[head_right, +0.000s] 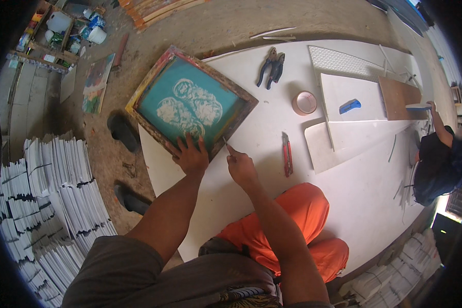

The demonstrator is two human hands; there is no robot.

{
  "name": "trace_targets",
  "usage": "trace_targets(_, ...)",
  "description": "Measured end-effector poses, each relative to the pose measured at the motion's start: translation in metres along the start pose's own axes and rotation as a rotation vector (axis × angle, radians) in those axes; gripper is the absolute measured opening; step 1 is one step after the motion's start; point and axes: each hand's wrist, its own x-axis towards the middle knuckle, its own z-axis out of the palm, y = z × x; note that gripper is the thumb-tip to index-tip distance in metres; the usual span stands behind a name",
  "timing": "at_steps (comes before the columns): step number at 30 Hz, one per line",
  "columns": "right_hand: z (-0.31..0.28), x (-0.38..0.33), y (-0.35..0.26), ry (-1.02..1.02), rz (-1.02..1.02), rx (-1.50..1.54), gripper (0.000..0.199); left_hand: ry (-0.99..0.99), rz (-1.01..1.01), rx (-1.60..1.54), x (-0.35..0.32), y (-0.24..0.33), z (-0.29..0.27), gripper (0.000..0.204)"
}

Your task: The person uses a small knife to carve a design into a teal-colored stencil frame placed on a white table. They carefully trace the outlines of the pattern, removing material to create the stencil. The person works continuously on the same frame throughout the clip.

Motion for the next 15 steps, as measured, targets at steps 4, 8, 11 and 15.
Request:
trace_targets(4,0.005,-0.009,-0.011,0.057,-0.034,-0.340,0.045,-0.024,-0.017,-0.003,-0.001,0.000,-0.004,0.071)
trace_targets(8,0.022,0.000,0.017,0.161,-0.119,-0.248,0.043,-0.004,-0.003,0.001,-0.001,0.002,0.001,0.071)
trace_targets(11,0.013,-0.003,0.000,0.010,0.097,0.201,0.044,0.026,0.005,-0.003,-0.002,-0.007,0.006,0.071)
trace_targets(15,0.007,-0.002,-0.001,-0.090,0.282,0.610,0.045,0.023,0.013,-0.018,-0.002,-0.003,0.004,0.071)
